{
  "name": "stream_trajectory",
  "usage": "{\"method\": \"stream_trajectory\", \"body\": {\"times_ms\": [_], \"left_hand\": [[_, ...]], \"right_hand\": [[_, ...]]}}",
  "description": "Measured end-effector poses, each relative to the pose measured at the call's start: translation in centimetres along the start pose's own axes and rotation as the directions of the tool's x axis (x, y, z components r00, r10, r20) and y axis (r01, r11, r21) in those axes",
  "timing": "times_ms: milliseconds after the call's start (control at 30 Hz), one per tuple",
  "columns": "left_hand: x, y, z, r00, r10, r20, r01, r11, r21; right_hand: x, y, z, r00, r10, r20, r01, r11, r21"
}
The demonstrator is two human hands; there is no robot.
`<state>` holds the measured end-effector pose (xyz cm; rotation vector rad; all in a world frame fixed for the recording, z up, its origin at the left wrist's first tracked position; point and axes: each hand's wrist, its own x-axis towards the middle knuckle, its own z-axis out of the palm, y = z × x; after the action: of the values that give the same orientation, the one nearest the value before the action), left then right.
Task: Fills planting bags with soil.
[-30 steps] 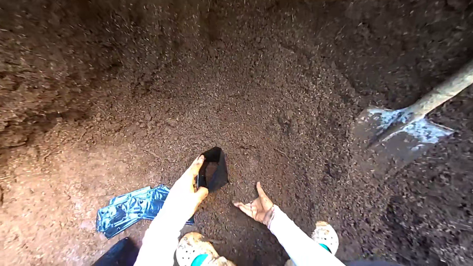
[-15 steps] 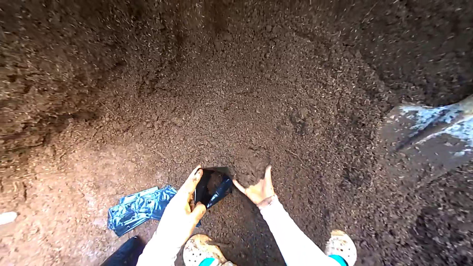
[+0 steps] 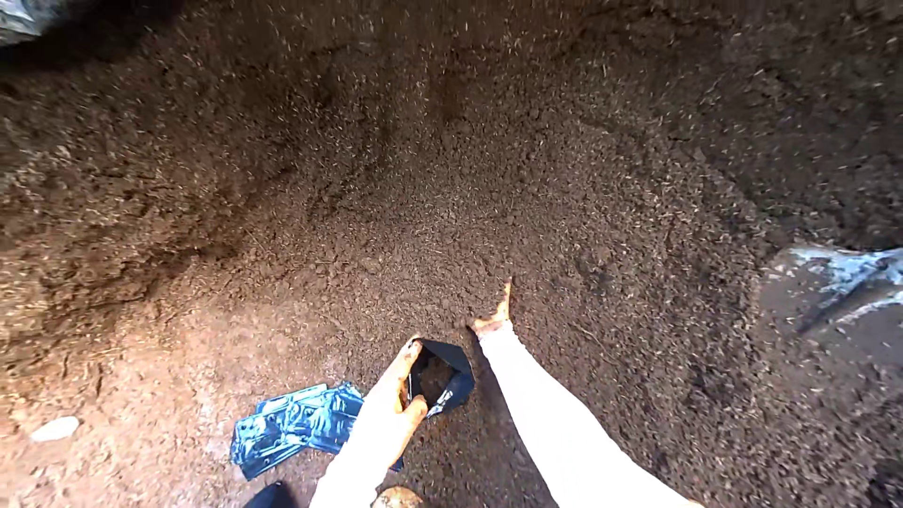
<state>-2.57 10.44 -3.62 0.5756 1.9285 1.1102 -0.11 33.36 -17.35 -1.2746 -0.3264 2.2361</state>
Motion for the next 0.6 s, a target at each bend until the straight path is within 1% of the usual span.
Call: {"method": "stream_trajectory", "body": {"times_ms": [100, 167, 200, 267, 333, 367, 433, 500, 567, 600], "left_hand": [[0.9, 1.5, -0.3, 0.998, -0.038, 0.047, 0.039, 0.999, 0.000], [1.5, 2.6, -0.1, 0.993, -0.085, 0.082, 0.083, 0.996, 0.025], [1.8, 3.1, 0.1, 0.989, -0.117, 0.095, 0.115, 0.993, 0.031], [2.3, 4.0, 0.4, 0.984, -0.147, 0.105, 0.142, 0.989, 0.048], [2.6, 4.8, 1.0, 0.982, -0.161, 0.097, 0.156, 0.986, 0.052], [2.6, 5.2, 1.2, 0.980, -0.175, 0.094, 0.170, 0.984, 0.058], [2.5, 5.9, 1.6, 0.976, -0.208, 0.065, 0.201, 0.975, 0.096], [1.8, 6.6, 1.9, 0.973, -0.228, 0.026, 0.219, 0.957, 0.190], [0.8, 7.0, 2.1, 0.978, -0.211, -0.001, 0.204, 0.944, 0.261], [0.4, 7.1, 2.2, 0.980, -0.201, -0.012, 0.196, 0.941, 0.275]], "right_hand": [[-1.0, -1.1, -0.7, 0.999, -0.037, 0.025, 0.041, 0.984, -0.175], [-3.5, -3.0, -1.0, 0.995, -0.065, 0.080, 0.082, 0.971, -0.225], [-5.1, -4.1, -0.9, 0.991, -0.059, 0.123, 0.084, 0.973, -0.214], [-8.3, -6.1, -0.3, 0.975, 0.008, 0.224, 0.025, 0.989, -0.144], [-11.3, -7.4, 0.0, 0.936, 0.096, 0.340, -0.060, 0.991, -0.116], [-12.7, -7.8, 0.0, 0.904, 0.156, 0.397, -0.117, 0.986, -0.121], [-15.0, -7.8, 0.5, 0.865, 0.247, 0.437, -0.198, 0.968, -0.155], [-16.7, -7.4, 1.3, 0.871, 0.287, 0.399, -0.207, 0.951, -0.232], [-18.3, -7.0, 2.5, 0.934, 0.218, 0.284, -0.095, 0.915, -0.392], [-19.1, -6.8, 3.2, 0.964, 0.150, 0.218, -0.021, 0.866, -0.500]]}}
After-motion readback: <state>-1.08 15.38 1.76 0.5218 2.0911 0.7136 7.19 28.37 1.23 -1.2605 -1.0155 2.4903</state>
